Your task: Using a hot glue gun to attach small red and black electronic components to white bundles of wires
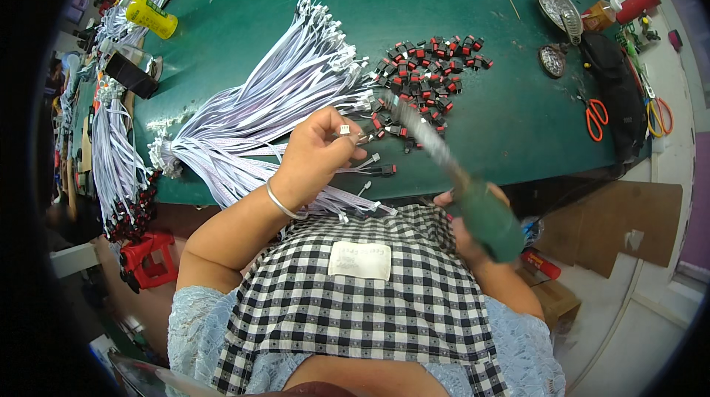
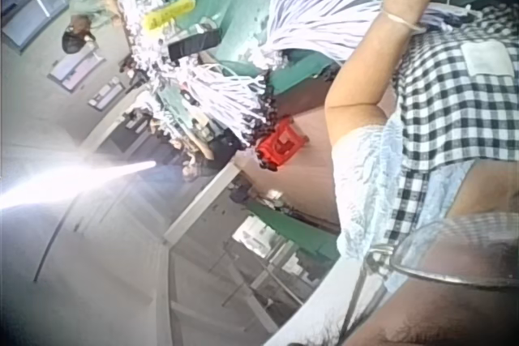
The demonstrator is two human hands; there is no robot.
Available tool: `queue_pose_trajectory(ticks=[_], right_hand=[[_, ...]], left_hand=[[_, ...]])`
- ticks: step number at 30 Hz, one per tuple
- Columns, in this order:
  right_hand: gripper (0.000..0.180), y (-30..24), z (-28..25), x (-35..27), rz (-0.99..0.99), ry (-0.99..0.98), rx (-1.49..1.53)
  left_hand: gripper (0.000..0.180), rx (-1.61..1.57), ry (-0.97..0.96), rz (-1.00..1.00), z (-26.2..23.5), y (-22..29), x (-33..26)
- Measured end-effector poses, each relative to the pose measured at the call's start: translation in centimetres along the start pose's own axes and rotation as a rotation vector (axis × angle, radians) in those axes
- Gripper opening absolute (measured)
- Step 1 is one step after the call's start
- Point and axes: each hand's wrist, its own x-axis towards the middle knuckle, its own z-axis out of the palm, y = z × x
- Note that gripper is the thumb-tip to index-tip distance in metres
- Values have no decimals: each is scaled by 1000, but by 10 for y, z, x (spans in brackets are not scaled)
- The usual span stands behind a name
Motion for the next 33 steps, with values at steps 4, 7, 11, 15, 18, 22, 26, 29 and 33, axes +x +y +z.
queue_pose_trajectory(ticks=[4,7,11,15,18,22,26,29,33], right_hand=[[28,-11,22,31,105,-68,-122],[30,-21,61,51,48,-89,-131],[26,-25,81,61,131,-188,-128],[21,-21,80,63,122,-230,-136],[21,-16,82,61,127,-238,-186],[16,-18,87,60,132,-145,-154],[13,-17,88,57,66,-117,-125],[13,-23,90,55,-6,-100,-165],[12,-25,87,52,56,-169,-216]], left_hand=[[10,26,-35,-5,-2,5,-9],[12,-19,-90,-37,-3,11,-17],[14,-59,-150,-92,-5,15,-22],[23,51,-241,62,-12,7,-23],[27,369,-173,100,-8,12,-24],[27,50,-169,115,-11,-2,-21],[23,72,-176,76,-18,6,-21],[20,76,-224,-4,-22,7,-23],[15,-149,-223,-105,-19,13,-26]])
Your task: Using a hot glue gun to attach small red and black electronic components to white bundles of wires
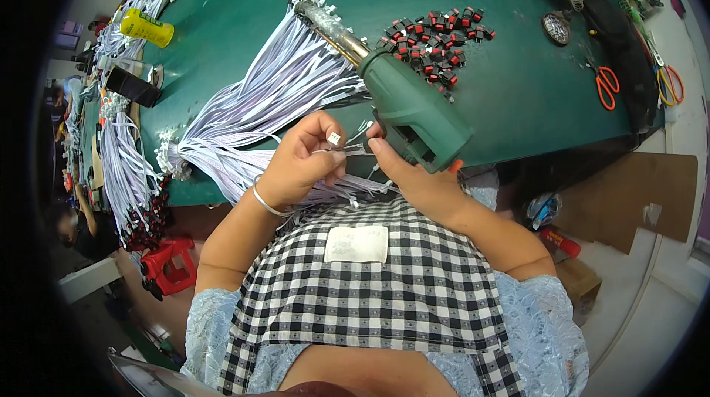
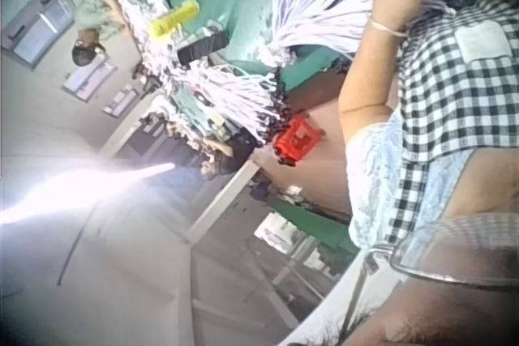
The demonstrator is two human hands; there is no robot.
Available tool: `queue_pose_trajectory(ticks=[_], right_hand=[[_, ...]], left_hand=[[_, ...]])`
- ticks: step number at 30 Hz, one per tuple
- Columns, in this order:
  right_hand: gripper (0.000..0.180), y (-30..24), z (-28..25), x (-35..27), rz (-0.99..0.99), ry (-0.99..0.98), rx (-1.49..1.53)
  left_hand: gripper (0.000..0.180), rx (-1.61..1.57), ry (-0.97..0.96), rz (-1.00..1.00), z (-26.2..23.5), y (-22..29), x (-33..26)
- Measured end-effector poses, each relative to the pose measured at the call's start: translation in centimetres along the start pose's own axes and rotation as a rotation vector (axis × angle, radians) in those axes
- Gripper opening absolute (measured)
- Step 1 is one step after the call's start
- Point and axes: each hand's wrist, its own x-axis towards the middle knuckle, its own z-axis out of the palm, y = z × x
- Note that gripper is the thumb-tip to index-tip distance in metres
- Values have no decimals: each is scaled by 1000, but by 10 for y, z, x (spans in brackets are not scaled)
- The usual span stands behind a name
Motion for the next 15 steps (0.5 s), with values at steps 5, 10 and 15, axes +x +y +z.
queue_pose_trajectory(ticks=[5,10,15], right_hand=[[11,3,1,2,-91,14,-15],[12,2,4,1,-54,13,15],[14,1,6,-2,40,-11,96]], left_hand=[[15,-51,-22,-40,-8,-5,-1],[17,-80,-13,108,-6,-7,1],[20,-105,5,151,-3,-11,2]])
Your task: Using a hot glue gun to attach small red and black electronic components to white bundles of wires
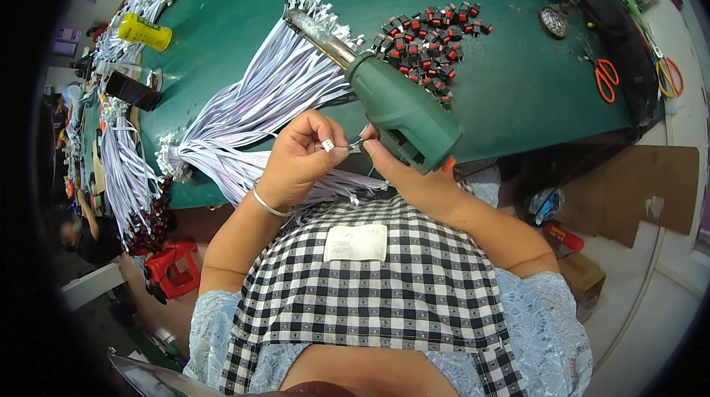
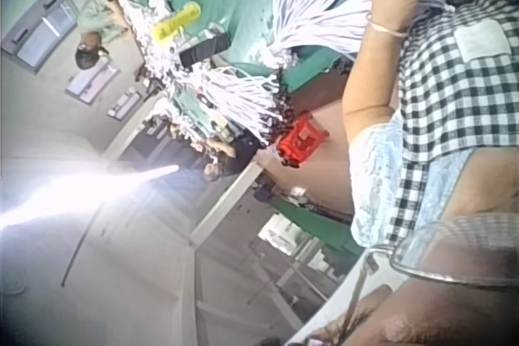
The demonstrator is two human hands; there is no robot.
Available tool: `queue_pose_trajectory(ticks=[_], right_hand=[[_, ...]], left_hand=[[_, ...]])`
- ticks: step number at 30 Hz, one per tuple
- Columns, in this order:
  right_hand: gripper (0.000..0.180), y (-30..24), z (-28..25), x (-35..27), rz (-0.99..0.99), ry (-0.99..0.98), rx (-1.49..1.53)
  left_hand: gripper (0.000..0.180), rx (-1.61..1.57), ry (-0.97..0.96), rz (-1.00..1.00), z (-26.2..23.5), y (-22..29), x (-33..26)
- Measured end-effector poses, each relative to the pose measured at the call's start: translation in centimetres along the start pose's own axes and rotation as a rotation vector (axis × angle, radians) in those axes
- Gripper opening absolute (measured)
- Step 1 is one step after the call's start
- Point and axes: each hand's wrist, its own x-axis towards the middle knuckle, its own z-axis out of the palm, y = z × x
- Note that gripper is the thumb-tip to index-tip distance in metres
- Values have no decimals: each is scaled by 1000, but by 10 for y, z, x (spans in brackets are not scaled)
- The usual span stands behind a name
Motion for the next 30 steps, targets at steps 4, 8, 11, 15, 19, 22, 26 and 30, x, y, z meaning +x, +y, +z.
queue_pose_trajectory(ticks=[4,8,11,15,19,22,26,30], right_hand=[[15,0,-2,-2,31,-47,21],[17,3,-1,-2,-20,-27,14],[19,4,-3,1,3,-35,-50],[22,9,-5,1,40,-61,-26],[29,9,-7,1,-20,-90,12],[30,10,-9,0,-161,-94,28],[24,7,-13,0,62,-73,-51],[25,21,-20,4,-59,2,-13]], left_hand=[[21,49,25,32,2,0,0],[20,50,64,12,6,4,-1],[20,79,111,-23,7,6,1],[18,129,94,14,6,2,2],[17,99,130,17,8,-1,1],[17,70,165,-11,10,0,0],[17,93,80,-52,4,3,-2],[11,-37,-78,-299,1,18,-3]])
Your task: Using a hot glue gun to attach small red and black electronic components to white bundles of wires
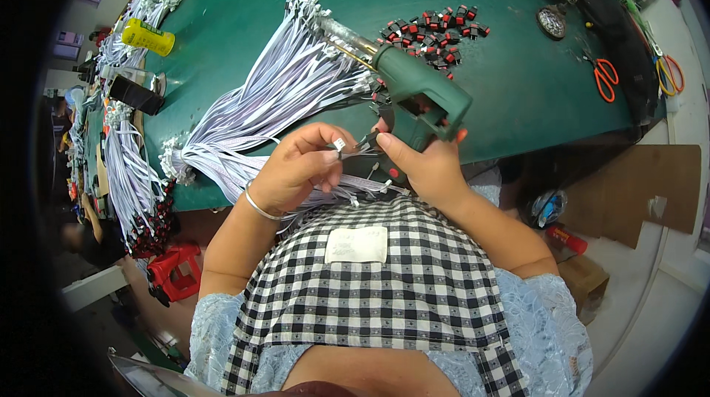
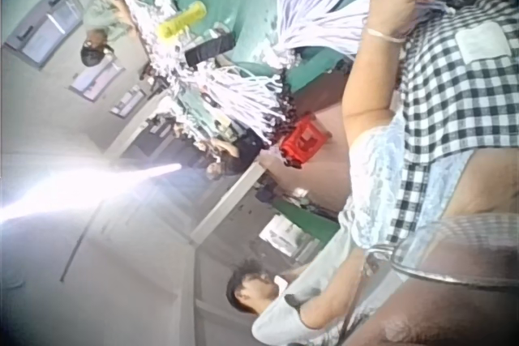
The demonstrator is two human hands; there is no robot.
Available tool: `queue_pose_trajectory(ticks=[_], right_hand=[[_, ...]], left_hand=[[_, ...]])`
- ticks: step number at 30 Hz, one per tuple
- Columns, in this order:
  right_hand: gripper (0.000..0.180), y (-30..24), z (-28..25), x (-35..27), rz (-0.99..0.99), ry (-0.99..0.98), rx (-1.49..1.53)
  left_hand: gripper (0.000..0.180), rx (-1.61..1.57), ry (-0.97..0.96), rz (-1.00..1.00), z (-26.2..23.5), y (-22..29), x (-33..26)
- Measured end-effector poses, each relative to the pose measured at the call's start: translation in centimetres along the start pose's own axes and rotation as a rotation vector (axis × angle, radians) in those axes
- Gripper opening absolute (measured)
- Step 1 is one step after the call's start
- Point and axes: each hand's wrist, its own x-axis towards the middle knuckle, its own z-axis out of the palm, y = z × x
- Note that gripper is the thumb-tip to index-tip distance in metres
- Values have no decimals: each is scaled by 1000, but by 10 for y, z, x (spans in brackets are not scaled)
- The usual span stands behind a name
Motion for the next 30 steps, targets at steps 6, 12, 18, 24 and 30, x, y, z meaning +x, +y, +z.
queue_pose_trajectory(ticks=[6,12,18,24,30], right_hand=[[21,0,6,0,112,54,161],[22,-6,9,4,110,8,193],[23,-3,8,5,113,51,206],[22,0,10,6,77,89,170],[22,-1,10,7,107,93,180]], left_hand=[[12,106,84,-57,3,-3,2],[9,154,150,-32,11,-3,4],[8,127,155,-6,13,-6,8],[7,142,135,45,14,-8,14],[8,135,139,69,14,-10,15]])
